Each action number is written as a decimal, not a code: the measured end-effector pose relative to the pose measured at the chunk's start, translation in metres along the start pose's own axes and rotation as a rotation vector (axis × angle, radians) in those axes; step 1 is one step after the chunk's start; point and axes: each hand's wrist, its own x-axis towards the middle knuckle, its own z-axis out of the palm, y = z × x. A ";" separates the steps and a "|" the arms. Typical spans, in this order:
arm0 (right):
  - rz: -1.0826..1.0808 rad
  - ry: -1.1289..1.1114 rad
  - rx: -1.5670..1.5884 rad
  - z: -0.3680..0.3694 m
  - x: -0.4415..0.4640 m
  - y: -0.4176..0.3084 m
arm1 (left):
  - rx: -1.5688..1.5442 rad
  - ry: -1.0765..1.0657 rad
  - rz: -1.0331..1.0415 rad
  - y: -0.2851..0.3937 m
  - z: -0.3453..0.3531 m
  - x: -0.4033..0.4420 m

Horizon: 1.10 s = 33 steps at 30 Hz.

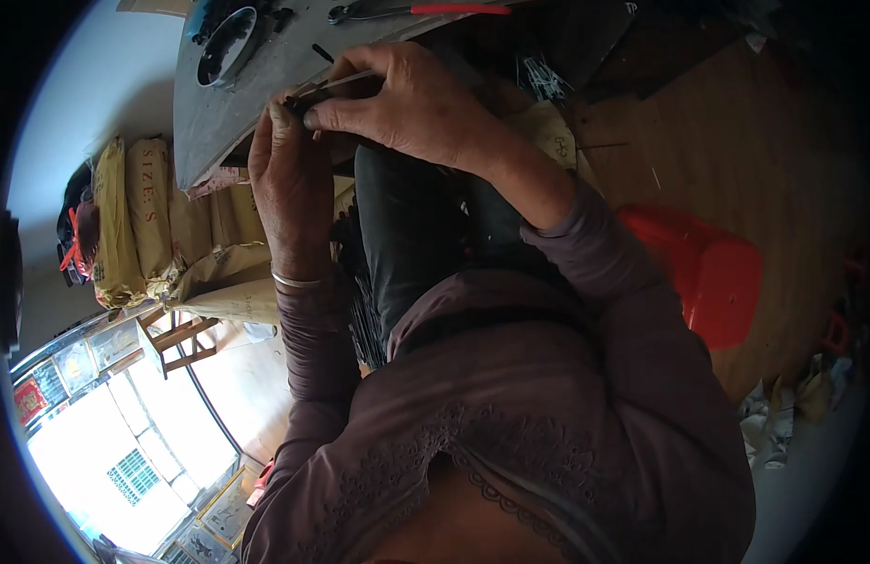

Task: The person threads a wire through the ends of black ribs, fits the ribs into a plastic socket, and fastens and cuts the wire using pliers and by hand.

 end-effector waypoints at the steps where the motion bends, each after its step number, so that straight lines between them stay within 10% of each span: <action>1: 0.003 0.004 0.001 0.001 -0.001 0.002 | 0.013 0.015 0.002 0.001 0.003 0.000; 33: 0.144 0.198 0.518 0.008 -0.012 -0.012 | -0.176 -0.158 -0.024 -0.012 0.002 0.000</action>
